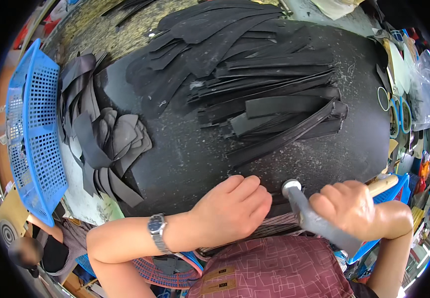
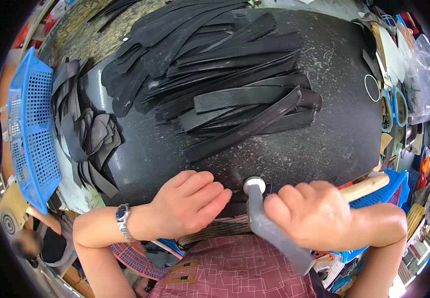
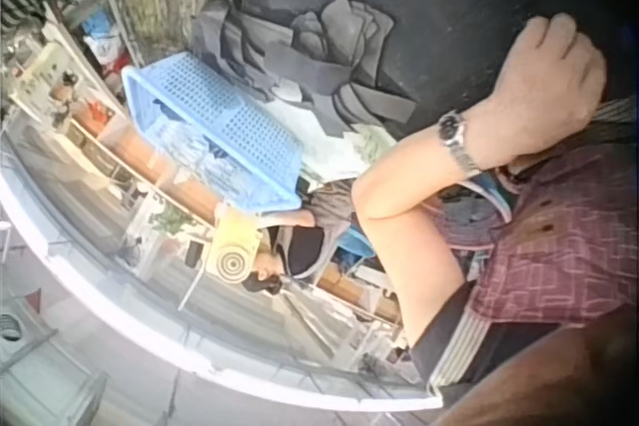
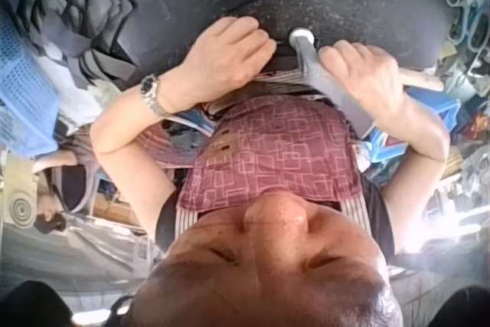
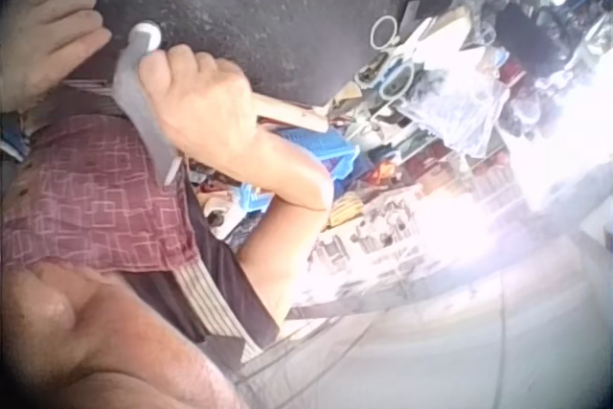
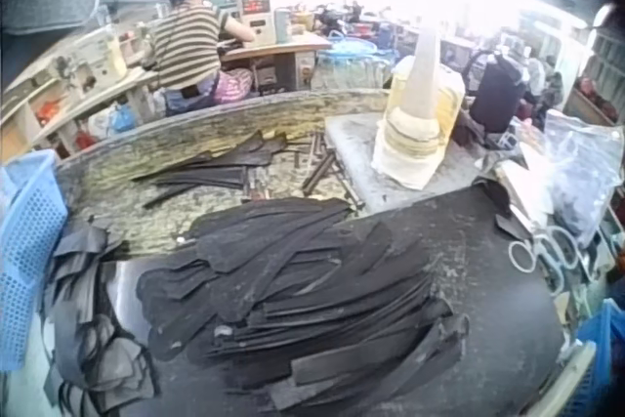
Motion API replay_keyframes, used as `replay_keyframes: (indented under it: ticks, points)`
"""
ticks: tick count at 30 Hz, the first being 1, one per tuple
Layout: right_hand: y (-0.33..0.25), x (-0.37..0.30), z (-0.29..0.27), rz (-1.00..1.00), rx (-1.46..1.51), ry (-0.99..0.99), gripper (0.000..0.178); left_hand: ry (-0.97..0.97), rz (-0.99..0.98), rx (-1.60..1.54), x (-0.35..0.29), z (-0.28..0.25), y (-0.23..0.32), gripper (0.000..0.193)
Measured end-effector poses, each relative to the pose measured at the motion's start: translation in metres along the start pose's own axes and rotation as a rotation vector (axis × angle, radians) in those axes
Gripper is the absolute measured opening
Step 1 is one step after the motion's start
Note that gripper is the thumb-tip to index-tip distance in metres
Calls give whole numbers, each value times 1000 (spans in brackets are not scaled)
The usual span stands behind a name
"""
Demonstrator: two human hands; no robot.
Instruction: Hammering black leather strips on a workbench as part of the shoe assembly process.
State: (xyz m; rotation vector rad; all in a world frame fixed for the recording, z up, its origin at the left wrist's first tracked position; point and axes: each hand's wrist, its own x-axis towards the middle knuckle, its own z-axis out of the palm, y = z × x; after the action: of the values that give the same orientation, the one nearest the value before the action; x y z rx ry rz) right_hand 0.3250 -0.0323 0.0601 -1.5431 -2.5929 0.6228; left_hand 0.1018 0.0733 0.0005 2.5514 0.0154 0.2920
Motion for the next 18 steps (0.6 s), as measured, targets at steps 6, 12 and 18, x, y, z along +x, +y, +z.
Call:
replay_keyframes:
  ticks: [6, 12, 18]
  points:
    - [-13, 17, 4, -67, -15, -11, 21, -50, 106, 260, -19, -10, 0, 32]
    - [-23, 35, 0, -120, -64, -29, 25, -85, 190, 323, -35, -18, 3, 36]
    - [-28, 52, -4, -214, -101, -47, 25, -40, 143, 375, -57, -19, 6, 29]
